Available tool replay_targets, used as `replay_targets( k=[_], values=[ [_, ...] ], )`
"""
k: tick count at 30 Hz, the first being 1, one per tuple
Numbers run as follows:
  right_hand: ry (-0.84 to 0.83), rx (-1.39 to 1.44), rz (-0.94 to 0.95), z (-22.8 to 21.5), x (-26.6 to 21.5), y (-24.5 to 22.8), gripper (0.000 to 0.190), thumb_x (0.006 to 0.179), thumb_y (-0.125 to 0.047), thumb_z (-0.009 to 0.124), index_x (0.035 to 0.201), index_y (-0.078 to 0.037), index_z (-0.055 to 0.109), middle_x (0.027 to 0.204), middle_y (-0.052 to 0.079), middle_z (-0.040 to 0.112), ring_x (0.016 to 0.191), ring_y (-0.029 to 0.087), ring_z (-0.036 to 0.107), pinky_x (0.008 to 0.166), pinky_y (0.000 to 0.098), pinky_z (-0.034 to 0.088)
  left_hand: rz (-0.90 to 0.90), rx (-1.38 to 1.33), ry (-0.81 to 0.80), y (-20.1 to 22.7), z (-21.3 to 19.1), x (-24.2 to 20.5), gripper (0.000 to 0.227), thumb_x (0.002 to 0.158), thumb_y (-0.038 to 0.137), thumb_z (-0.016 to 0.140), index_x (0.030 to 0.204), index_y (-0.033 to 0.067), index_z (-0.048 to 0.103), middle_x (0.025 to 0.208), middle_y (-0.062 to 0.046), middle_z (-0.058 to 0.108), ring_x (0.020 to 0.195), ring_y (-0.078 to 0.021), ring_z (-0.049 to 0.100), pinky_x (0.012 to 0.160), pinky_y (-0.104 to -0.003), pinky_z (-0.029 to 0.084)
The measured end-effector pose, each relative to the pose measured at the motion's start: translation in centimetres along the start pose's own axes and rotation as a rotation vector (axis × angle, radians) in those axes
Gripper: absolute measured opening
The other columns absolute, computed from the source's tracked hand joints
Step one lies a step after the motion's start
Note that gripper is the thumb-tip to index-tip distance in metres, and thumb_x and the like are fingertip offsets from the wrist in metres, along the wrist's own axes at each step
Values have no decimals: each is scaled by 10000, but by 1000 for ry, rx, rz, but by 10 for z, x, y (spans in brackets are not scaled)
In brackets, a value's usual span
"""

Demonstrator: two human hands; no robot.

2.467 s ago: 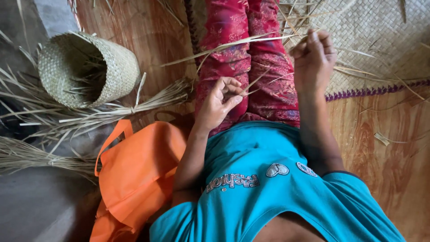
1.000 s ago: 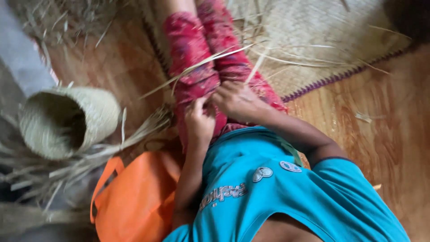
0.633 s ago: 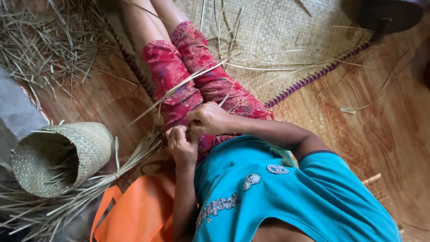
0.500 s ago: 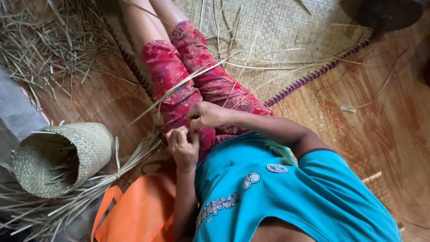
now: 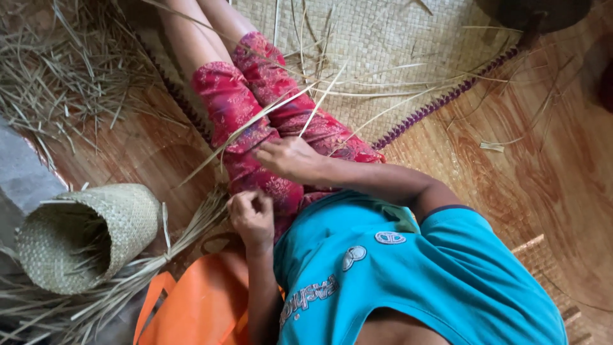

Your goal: Weaving a fan using dried plant fibers while sitting on the floor

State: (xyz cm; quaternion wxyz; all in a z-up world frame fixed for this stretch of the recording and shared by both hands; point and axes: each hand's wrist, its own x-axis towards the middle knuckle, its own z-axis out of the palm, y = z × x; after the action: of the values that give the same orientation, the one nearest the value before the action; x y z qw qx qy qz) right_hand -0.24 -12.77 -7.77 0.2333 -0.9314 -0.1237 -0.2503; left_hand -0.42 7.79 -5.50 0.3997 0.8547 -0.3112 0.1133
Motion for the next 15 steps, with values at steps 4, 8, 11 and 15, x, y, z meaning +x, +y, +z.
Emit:
replay_targets(
  k=[4, 8, 11, 15],
  values=[
    [190, -106, -102, -71, 43, -31, 270, 1099, -255, 452, 863, -187, 564, 827, 5, 495, 803, 267, 536, 769, 407, 427, -124, 97, -61, 15, -25, 26, 181, 1003, 334, 731, 988, 158, 692, 869, -27, 693, 803, -271, 675, 842, -409, 479],
    [374, 32, -224, -91, 31, -72, 165, 1052, -303, 580, 899, -296, 641, 1056, 61, 666, 909, 329, 551, 736, 464, 429, -49, 19, -30, 31, -37, 52, 475, 951, 111, 694, 1422, 117, 632, 1307, -165, 494, 1154, -360, 575, 998, -483, 508],
    [361, 170, -368, -111, 29, -96, 199, 1081, -279, 524, 961, -293, 683, 979, 37, 662, 871, 288, 569, 749, 418, 491, -284, -360, -182, 61, -56, 67, 311, 1040, 272, 557, 1225, 115, 751, 1103, -109, 559, 983, -238, 579, 969, -415, 502],
    [-35, 404, -568, -151, 37, -100, 183, 964, -162, 653, 1136, -146, 716, 959, 2, 599, 840, 188, 541, 798, 375, 456, -672, -993, -762, 82, -69, 78, 250, 955, 90, 531, 1024, -39, 733, 1023, -101, 737, 891, -171, 657, 827, -267, 510]
  ],
)
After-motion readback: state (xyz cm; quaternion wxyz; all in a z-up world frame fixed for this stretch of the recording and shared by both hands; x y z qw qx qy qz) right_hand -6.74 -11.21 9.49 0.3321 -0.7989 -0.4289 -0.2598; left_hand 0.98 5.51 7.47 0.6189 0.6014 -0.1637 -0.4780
